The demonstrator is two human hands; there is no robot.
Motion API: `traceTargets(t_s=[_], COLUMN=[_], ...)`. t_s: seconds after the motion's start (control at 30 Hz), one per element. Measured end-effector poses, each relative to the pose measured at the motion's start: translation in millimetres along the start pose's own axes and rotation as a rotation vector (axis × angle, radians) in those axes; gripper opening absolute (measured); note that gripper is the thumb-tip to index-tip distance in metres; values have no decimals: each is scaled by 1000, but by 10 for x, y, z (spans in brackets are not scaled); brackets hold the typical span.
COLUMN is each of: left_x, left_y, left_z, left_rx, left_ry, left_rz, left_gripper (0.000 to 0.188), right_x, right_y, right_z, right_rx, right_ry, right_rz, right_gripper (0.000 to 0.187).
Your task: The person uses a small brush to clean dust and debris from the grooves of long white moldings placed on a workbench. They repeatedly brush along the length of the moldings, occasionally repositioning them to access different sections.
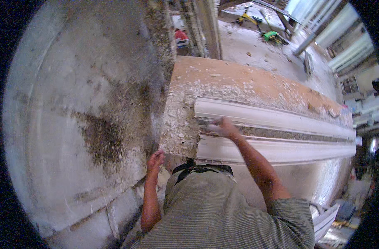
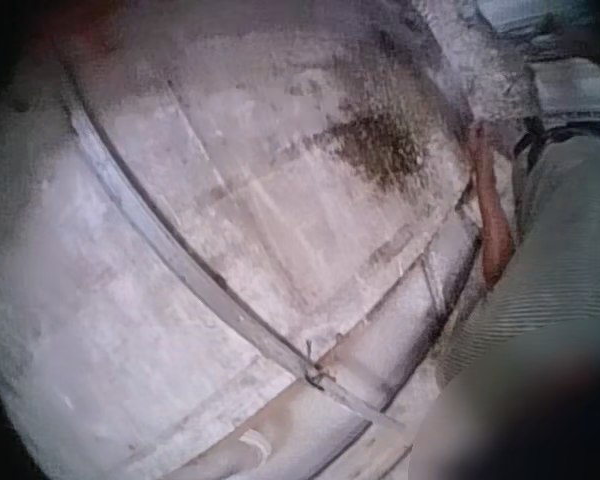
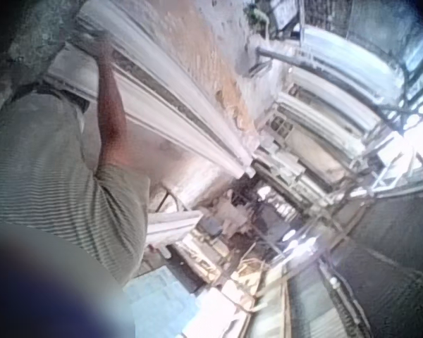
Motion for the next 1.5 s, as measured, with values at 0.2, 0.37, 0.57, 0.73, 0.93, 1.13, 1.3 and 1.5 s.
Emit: traceTargets(t_s=[0.2,0.37,0.57,0.73,0.93,1.13,1.3,1.5], left_x=[-598,-1065,-1458,-1580,-1161,-796,-878,-629], left_y=[635,672,817,1244,2984,4489,3595,3461], left_z=[786,1309,1511,1699,1856,1933,2072,2127], left_rx=[366,-62,-835,-1110,-1189,-1212,-1339,-1442], left_ry=[-68,222,591,812,1059,1019,1116,961], left_rz=[-106,-294,-463,-465,-466,-492,-462,-439], left_gripper=[53,52,40,39,39,37,44,40], right_x=[-118,653,2441,3944,4934,5883,6938,7203], right_y=[1248,596,-422,-421,305,1761,3385,4448], right_z=[-697,-697,194,681,1431,2881,3502,3389], right_rx=[-26,18,-63,-64,-44,-36,-616,-1194], right_ry=[-191,-389,251,414,742,1099,1320,1321], right_rz=[-107,283,823,1276,1348,947,1197,1384], right_gripper=[53,51,35,30,27,39,25,8])
Point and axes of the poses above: each hand's wrist, its own x-axis away from the middle knuckle, its own y-axis out of the palm, z = x × y, the point moved 4 cm from there along -x, towards the middle knuckle, and after that the axes turned 15 degrees about -x, right-handed, at the moved point
